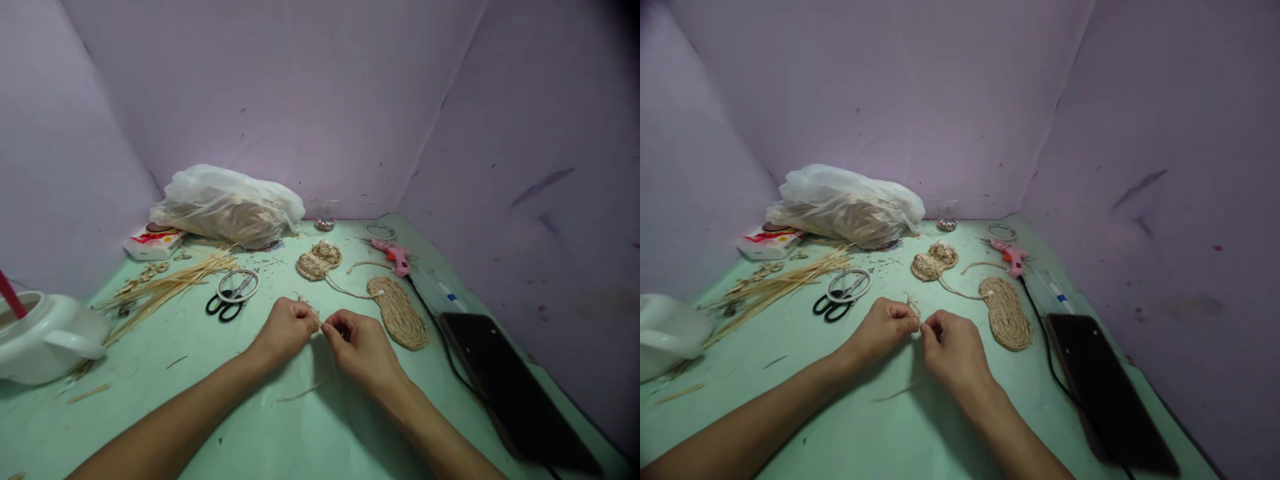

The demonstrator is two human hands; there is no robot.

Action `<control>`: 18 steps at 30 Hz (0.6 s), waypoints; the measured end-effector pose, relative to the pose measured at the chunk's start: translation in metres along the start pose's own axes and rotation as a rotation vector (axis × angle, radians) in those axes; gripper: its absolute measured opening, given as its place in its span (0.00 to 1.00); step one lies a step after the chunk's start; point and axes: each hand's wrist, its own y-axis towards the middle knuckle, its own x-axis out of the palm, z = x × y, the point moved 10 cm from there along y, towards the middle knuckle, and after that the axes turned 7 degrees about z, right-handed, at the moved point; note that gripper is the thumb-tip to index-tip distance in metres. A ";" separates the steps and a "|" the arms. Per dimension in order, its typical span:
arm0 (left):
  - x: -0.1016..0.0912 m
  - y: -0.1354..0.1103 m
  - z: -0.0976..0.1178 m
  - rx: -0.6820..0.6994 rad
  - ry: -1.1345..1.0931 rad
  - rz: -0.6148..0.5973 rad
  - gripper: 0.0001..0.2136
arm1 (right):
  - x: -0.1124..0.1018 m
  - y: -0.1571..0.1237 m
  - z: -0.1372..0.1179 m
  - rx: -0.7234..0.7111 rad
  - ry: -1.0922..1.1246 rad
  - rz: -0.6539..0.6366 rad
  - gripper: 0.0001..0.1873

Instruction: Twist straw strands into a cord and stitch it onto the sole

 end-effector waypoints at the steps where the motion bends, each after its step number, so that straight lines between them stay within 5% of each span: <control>1: -0.001 -0.001 -0.001 -0.029 -0.033 0.030 0.06 | 0.000 -0.001 -0.001 -0.002 -0.003 0.009 0.10; 8: 0.000 -0.015 -0.026 -0.387 -0.248 0.161 0.05 | 0.004 -0.016 -0.027 -0.319 -0.250 0.182 0.10; 15: 0.000 -0.010 -0.027 -0.363 -0.299 0.172 0.03 | 0.005 -0.023 -0.042 -0.435 -0.212 0.140 0.09; 18: -0.004 -0.006 -0.021 -0.298 -0.297 0.181 0.03 | -0.026 -0.014 -0.037 -0.331 0.012 0.248 0.08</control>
